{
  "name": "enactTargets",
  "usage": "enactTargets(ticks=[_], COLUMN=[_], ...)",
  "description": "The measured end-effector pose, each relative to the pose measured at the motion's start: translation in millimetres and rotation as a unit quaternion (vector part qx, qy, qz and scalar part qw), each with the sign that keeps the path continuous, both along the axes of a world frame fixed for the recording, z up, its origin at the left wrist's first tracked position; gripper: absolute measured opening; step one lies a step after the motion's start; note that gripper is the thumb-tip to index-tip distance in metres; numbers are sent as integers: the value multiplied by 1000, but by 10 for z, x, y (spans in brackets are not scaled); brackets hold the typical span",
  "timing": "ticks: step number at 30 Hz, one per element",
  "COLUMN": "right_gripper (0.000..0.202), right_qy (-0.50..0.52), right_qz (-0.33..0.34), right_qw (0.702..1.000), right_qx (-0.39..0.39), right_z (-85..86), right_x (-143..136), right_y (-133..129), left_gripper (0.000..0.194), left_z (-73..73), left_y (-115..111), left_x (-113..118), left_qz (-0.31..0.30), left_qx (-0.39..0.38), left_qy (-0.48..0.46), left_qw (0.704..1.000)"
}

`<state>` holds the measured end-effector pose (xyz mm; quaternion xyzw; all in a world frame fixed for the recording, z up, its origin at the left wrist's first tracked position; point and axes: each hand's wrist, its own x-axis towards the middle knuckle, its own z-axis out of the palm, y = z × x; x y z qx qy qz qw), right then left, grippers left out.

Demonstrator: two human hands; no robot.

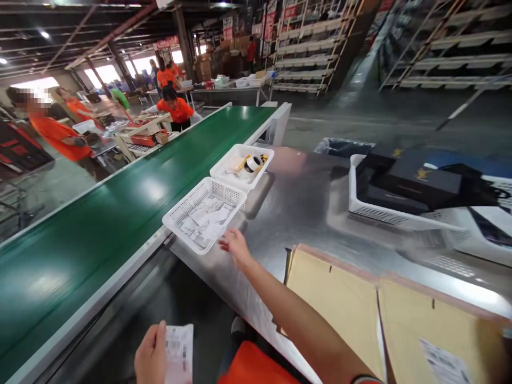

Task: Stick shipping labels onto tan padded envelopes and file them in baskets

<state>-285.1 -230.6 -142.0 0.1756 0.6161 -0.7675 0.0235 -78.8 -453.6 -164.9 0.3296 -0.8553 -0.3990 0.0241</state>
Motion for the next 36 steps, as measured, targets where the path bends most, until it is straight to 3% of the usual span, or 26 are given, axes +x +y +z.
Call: enactTargets(ticks=[2,4,6,8,10,12,15,16,18,20,23,25,27,29,30,33,34,36], right_gripper=[33,34,35,33,29,28,27,28,32,34,34,32,31,32,33,41,45,49], right_qy=[-6,7,29,38,36,32,40,45,52,60,78,86,88,85,83,59,45,12], right_qz=[63,173,282,304,240,139,14,-25,-103,-177,-227,-206,-147,-84,-65,-81,-97,-122], right_qw=[998,985,959,951,963,975,984,985,981,972,963,969,981,990,993,995,994,990], right_qx=[-5,1,8,44,118,173,171,165,153,141,121,107,96,76,62,21,24,71], right_z=[-12,-69,-137,-171,-137,-31,212,295,436,527,565,549,521,483,456,313,246,108], right_x=[216,629,1097,1486,1722,1812,1817,1824,1878,1981,2156,2242,2292,2306,2301,2265,2255,2264], right_y=[-217,-258,-154,47,311,638,1257,1485,1923,2274,2552,2583,2538,2475,2452,2463,2491,2560], left_gripper=[42,43,45,45,44,39,41,46,48,47,44,46,67,95,99,68,55,40], left_z=[-41,-41,5,82,172,254,311,301,228,97,-91,-116,-33,116,193,347,363,353], left_y=[103,283,523,814,1133,1448,1830,1918,2023,2037,1965,1947,2030,2229,2356,2720,2803,2895], left_x=[-60,-190,-347,-481,-552,-541,-401,-339,-220,-138,-124,-176,-243,-294,-307,-282,-255,-190], left_qz=[-21,-52,-93,-142,-200,-266,-368,-395,-445,-482,-512,-524,-536,-553,-564,-576,-566,-528], left_qx=[2,30,73,118,184,293,461,489,496,456,330,235,175,191,231,370,394,416], left_qy=[17,48,89,120,127,89,-36,-74,-116,-138,-182,-155,-68,-4,-7,-86,-107,-123], left_qw=[1000,997,989,975,954,914,807,774,737,735,771,804,823,811,793,723,716,730])
